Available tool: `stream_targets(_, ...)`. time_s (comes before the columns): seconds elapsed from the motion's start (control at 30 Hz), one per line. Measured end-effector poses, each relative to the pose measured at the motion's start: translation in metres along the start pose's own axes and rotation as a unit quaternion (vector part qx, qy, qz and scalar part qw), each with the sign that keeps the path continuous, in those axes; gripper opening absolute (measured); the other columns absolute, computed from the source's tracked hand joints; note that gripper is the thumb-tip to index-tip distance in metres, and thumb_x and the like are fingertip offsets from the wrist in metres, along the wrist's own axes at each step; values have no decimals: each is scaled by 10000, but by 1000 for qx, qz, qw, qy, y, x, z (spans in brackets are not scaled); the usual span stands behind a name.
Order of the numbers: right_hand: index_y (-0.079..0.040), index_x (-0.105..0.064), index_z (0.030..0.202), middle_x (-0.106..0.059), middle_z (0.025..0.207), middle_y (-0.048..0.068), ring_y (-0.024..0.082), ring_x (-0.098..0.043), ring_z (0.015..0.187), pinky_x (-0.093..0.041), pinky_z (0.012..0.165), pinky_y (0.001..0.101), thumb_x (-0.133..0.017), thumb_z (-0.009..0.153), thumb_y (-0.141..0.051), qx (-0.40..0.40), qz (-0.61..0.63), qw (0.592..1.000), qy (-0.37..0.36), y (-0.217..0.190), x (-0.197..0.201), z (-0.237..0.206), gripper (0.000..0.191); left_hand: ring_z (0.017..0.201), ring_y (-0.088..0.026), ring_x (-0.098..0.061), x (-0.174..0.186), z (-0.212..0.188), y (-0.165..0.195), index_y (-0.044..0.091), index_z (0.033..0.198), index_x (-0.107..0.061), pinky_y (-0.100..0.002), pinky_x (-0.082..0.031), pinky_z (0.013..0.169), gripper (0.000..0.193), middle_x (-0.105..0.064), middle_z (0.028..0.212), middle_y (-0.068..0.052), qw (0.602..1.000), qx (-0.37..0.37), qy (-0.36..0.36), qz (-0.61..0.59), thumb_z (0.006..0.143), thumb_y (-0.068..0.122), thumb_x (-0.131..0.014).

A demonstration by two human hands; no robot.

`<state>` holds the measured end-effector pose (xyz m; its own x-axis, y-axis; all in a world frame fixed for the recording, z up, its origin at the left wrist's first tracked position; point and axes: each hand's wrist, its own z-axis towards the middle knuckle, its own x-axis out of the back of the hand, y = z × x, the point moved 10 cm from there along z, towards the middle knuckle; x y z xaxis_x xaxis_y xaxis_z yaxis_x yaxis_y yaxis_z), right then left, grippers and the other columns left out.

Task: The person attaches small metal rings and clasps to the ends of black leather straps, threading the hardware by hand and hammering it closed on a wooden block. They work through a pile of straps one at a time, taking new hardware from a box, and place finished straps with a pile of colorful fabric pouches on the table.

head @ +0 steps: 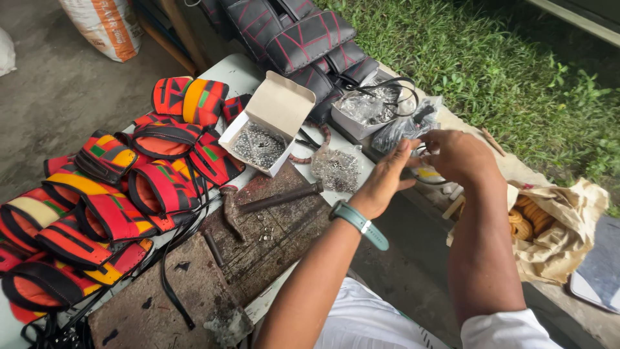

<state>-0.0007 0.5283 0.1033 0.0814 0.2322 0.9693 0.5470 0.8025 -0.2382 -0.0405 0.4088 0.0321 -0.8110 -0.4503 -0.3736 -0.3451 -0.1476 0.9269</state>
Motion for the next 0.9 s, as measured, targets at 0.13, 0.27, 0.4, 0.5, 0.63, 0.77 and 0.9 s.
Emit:
stream_targets(0.13, -205, -712, 1319, -770, 1121, 143, 354, -725, 1013, -561, 878, 474, -743, 848, -182, -4, 42, 998, -42, 27, -22, 3, 472, 1292, -220, -528, 1, 6, -22, 44, 1517, -458, -470, -469, 1031, 842, -555, 1403, -102, 1000, -9, 23, -17, 975, 689, -448)
stream_targets(0.27, -162, -666, 1469, -775, 1143, 131, 277, -741, 940, -566, 768, 418, -681, 957, -73, 67, 134, 988, 20, 5, -11, -7, 520, 1110, -235, -618, 12, -21, -13, -47, 1367, -609, -402, -507, 989, 746, -651, 1165, -122, 995, -63, 70, 19, 1078, 627, -470)
stream_targets(0.4, -62, -649, 1354, -686, 1147, 130, 162, -685, 987, -556, 886, 305, -692, 1010, -23, 298, 283, 906, 106, -117, -16, -41, 349, 964, -163, -666, 57, -92, 23, -16, 1250, -704, -328, -520, 892, 656, -741, 1003, -86, 964, -120, 142, 189, 1074, 567, -460)
stream_targets(0.5, -49, -697, 1261, -707, 1083, 122, 179, -700, 897, -557, 817, 320, -710, 928, -3, 388, 264, 882, 54, -198, -30, -87, 337, 773, -132, -687, 109, -176, 62, 6, 1193, -728, -332, -554, 750, 528, -737, 842, -90, 915, -132, 206, 322, 1062, 473, -518)
stream_targets(0.63, -54, -748, 1152, -749, 1040, 115, 227, -733, 817, -562, 709, 338, -773, 941, -80, 409, 211, 888, 18, -269, -41, -131, 215, 645, -185, -697, 216, -353, 114, 59, 1159, -732, -346, -538, 619, 288, -727, 770, -128, 791, -65, 411, 449, 959, 260, -678)
stream_targets(0.77, -101, -768, 1165, -758, 1042, 111, 268, -747, 845, -570, 735, 377, -761, 947, -151, 404, 173, 898, -4, -299, -53, -143, 224, 697, -306, -757, 287, -470, 132, 30, 940, -712, -424, -567, 660, 165, -757, 802, -142, 703, 30, 557, 441, 904, 191, -705)
stream_targets(0.9, -108, -768, 1158, -748, 1001, 122, 276, -733, 802, -569, 726, 385, -749, 928, -171, 406, 180, 896, -15, -303, -65, -146, 240, 780, -394, -715, 292, -447, 150, 19, 941, -716, -483, -563, 689, 182, -718, 834, -214, 622, -29, 542, 564, 859, 177, -752)
